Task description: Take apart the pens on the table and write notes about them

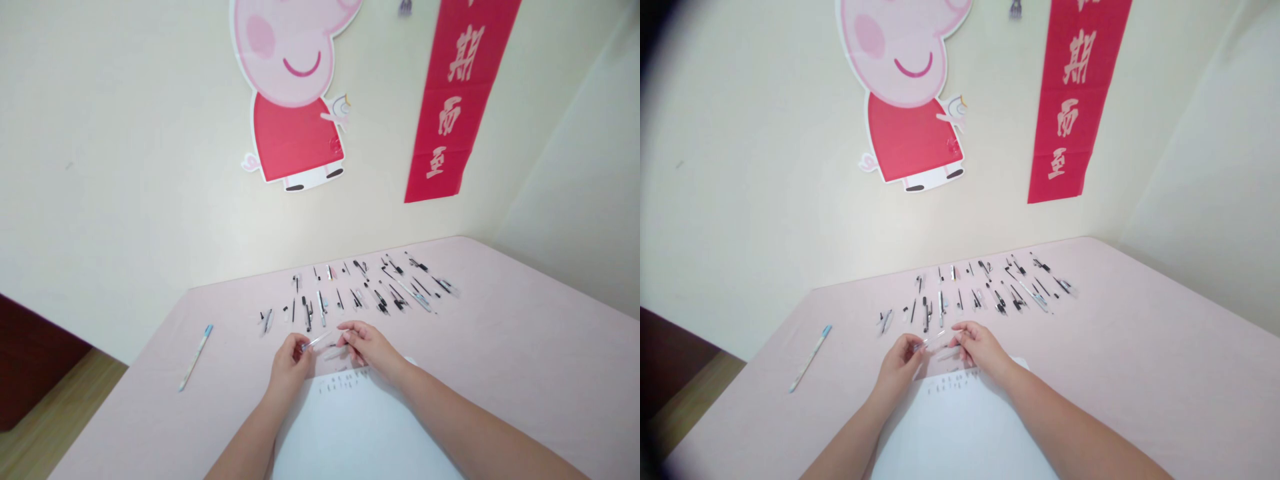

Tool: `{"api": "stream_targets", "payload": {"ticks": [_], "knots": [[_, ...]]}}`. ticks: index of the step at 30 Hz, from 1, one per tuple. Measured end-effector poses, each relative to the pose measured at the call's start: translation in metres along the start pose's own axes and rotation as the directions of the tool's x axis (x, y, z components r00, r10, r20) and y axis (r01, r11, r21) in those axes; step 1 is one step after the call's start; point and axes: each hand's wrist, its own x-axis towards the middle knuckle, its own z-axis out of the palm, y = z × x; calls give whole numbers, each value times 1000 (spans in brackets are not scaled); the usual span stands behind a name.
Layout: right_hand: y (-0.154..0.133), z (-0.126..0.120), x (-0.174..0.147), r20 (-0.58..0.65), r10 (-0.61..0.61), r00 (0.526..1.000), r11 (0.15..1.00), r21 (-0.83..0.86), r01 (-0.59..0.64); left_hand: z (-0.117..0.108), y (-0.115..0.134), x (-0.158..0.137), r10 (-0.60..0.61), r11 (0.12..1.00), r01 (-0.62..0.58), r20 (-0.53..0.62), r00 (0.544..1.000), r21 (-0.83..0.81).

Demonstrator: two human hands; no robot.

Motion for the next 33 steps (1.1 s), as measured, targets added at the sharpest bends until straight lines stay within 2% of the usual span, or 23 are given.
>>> {"api": "stream_targets", "payload": {"ticks": [4,8,12,19,26,29,33], "knots": [[0,-2,1,-13,-49,999,997,-59,48,-2,5,-2,5,988,-14,59,998,156],[-1,-2,-1,-2,-69,998,985,-160,68,-4,6,-4,115,926,-134,76,991,352],[0,-1,-3,-4,-89,996,977,-194,87,-4,5,-4,201,867,-235,123,972,439],[0,-1,-3,-6,-97,995,968,-233,93,-4,10,-5,253,835,-306,175,952,458],[0,-1,-3,-6,-128,992,954,-273,121,-5,10,-4,302,826,-344,166,939,446],[-2,0,-4,10,-169,986,941,-297,165,-4,15,-8,383,811,-409,149,912,419],[-7,4,-7,71,-187,980,925,-324,200,-2,27,-17,460,784,-498,193,867,371]]}}
